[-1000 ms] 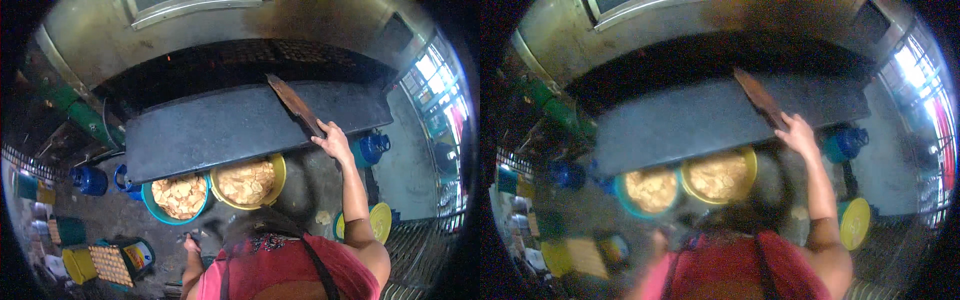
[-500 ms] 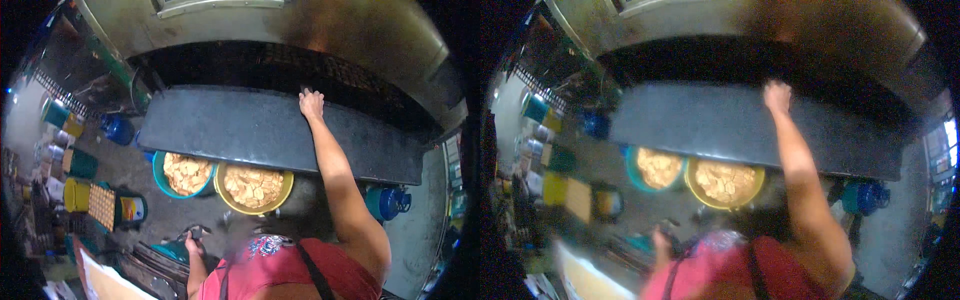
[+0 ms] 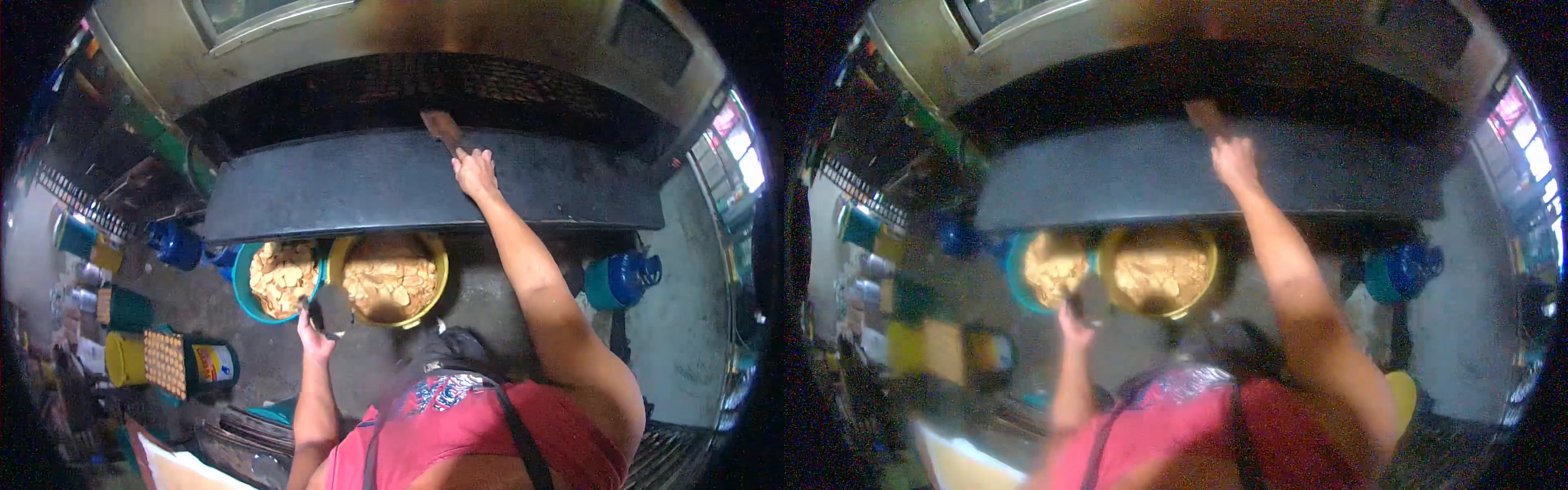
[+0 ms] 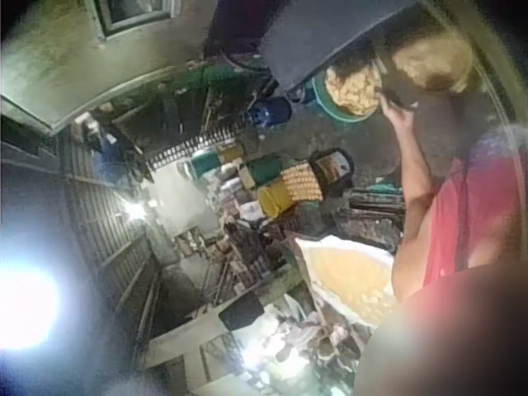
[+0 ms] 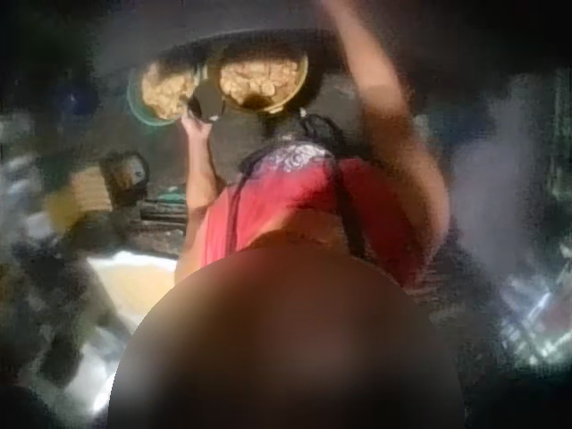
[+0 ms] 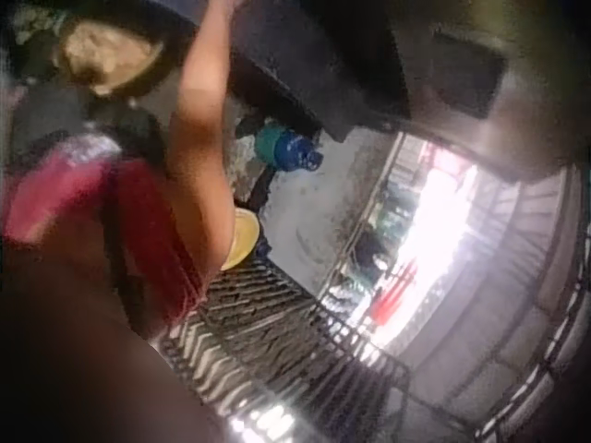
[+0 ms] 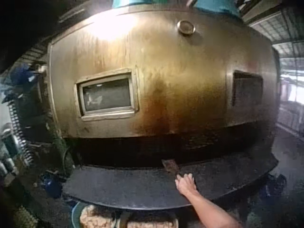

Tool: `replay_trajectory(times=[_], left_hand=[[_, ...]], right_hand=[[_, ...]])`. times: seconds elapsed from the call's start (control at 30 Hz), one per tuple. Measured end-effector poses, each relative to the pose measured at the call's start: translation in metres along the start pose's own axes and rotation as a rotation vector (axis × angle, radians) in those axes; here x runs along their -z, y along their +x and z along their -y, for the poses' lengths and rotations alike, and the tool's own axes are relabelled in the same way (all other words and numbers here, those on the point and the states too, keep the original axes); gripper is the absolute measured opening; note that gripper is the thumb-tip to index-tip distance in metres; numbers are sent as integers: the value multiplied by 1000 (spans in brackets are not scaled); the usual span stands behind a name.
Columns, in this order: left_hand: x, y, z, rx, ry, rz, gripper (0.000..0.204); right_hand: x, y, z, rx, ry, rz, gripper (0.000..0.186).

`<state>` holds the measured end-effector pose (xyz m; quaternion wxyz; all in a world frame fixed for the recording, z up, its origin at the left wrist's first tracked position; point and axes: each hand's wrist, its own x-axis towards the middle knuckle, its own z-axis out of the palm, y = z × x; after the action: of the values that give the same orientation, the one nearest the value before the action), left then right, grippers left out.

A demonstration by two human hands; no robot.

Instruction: The person takes trays of cookies out of a large oven using a long wooden paddle and dumps the cookies into buckets.

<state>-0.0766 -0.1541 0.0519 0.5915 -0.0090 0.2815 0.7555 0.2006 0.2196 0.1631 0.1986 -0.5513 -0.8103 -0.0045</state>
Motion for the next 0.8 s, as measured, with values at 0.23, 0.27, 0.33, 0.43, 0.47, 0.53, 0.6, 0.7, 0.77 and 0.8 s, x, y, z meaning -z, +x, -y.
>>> replay_trajectory(times=[0.23, 0.27, 0.33, 0.43, 0.47, 0.53, 0.6, 0.7, 0.77, 0.8], left_hand=[[-123, 2, 27, 70, 438, -133, 46], [-134, 0, 30, 51, 508, -190, 45], [-152, 1, 35, 64, 451, -52, 44], [-163, 19, 49, 200, 558, -73, 43], [-176, 25, 49, 165, 633, -22, 42], [-191, 19, 58, 129, 540, -91, 43], [-198, 21, 67, 56, 599, -186, 45], [-191, 36, 74, 32, 546, -276, 45], [-210, 47, 74, -3, 567, -283, 50], [-221, 55, 71, -17, 594, -293, 52]], right_hand=[[32, -86, -31, 24, 0, -31, 35], [36, -92, -33, 24, 44, -37, 35], [31, -80, -39, 71, 42, -69, 31], [-6, -24, -35, 177, 150, -84, 29], [-6, -7, -27, 103, 158, -67, 28], [-15, 12, -21, 32, 114, -74, 30], [-22, 10, -22, 18, 106, -104, 33], [-12, 5, -21, 19, 118, -18, 36], [-4, 5, -22, 9, 96, 33, 38], [-4, 5, -25, 8, 104, 34, 38]])
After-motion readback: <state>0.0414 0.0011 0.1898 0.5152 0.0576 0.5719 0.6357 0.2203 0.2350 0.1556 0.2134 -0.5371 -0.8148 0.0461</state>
